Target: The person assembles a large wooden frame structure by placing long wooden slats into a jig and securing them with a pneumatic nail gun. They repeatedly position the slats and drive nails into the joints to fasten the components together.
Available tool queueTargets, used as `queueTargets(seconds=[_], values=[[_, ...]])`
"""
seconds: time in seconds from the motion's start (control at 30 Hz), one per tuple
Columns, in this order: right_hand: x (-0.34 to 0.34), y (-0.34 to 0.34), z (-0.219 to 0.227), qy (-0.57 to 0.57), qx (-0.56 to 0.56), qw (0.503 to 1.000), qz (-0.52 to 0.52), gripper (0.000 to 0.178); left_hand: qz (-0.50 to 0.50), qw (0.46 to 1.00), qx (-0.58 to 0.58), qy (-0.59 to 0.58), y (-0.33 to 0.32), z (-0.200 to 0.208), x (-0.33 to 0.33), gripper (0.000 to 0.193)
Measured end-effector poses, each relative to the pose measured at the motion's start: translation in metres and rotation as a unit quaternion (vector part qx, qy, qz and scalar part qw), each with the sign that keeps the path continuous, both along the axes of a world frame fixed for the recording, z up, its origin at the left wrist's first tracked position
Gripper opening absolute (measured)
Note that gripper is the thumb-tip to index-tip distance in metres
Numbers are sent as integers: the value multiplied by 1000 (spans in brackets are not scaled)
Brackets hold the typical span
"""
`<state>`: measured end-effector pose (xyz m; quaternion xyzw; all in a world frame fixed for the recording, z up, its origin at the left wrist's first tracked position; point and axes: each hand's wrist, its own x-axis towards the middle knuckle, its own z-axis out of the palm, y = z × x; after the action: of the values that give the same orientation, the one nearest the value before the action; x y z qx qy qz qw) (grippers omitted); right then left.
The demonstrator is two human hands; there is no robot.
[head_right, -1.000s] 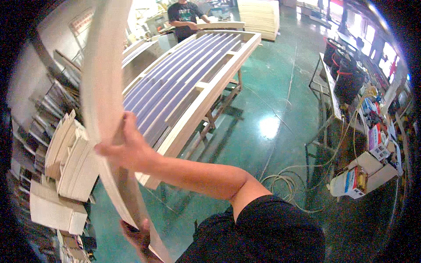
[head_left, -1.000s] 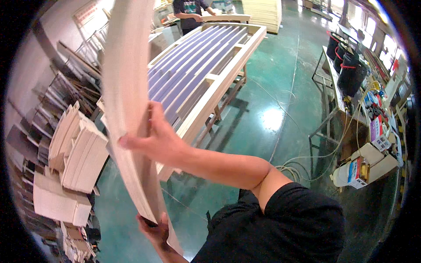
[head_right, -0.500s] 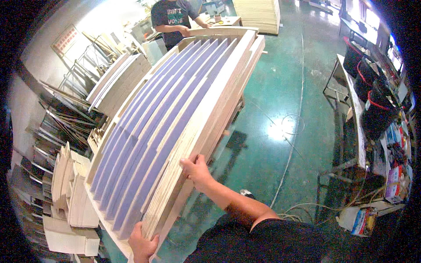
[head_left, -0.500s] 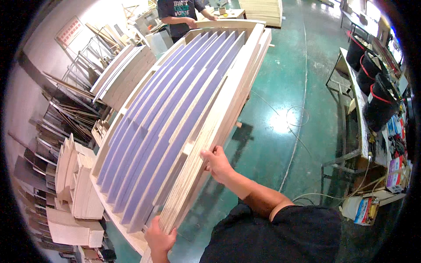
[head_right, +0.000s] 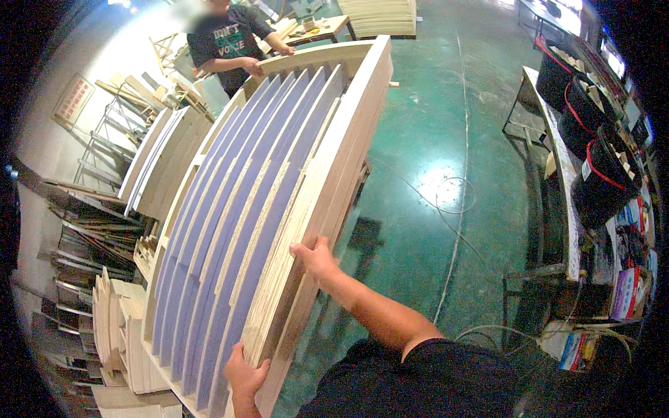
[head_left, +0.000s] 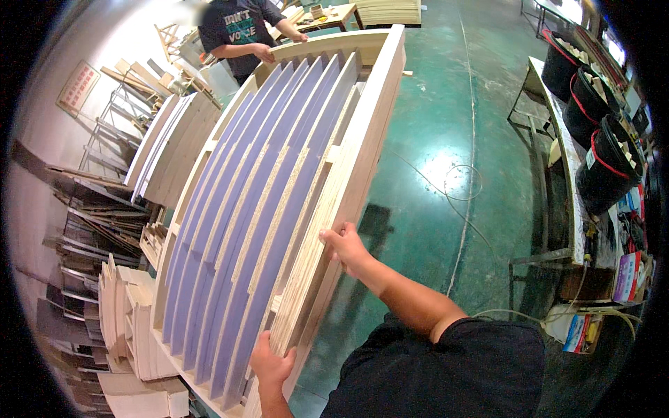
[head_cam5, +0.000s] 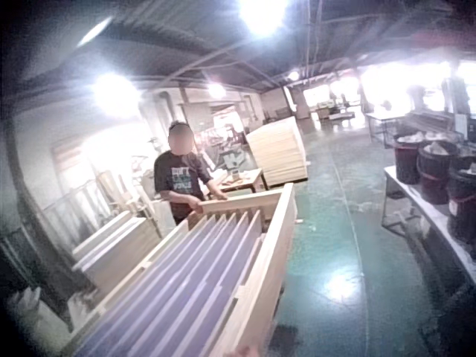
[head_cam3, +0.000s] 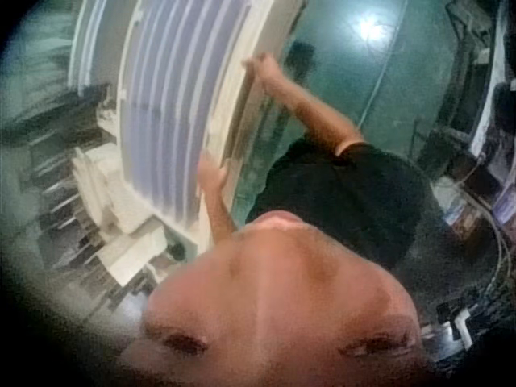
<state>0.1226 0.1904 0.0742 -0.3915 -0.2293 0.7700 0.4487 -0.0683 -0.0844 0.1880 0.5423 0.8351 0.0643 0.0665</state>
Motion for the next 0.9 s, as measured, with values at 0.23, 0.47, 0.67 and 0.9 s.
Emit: queueTargets(seconds=[0.23,0.47,0.67,0.9], values=[[24,22,3,-57,-6,998,22,78,2,1000,4,-7,21,-16,18,71],[25,38,-27,-126,57,982,130,75,10,1000,3,25,26,-10,25,73],[60,58,12,-378,228,866,234,65,17,1000,-9,0,35,-15,18,76],[22,53,68,-583,442,638,238,49,76,996,-48,1,1,-57,-18,72]])
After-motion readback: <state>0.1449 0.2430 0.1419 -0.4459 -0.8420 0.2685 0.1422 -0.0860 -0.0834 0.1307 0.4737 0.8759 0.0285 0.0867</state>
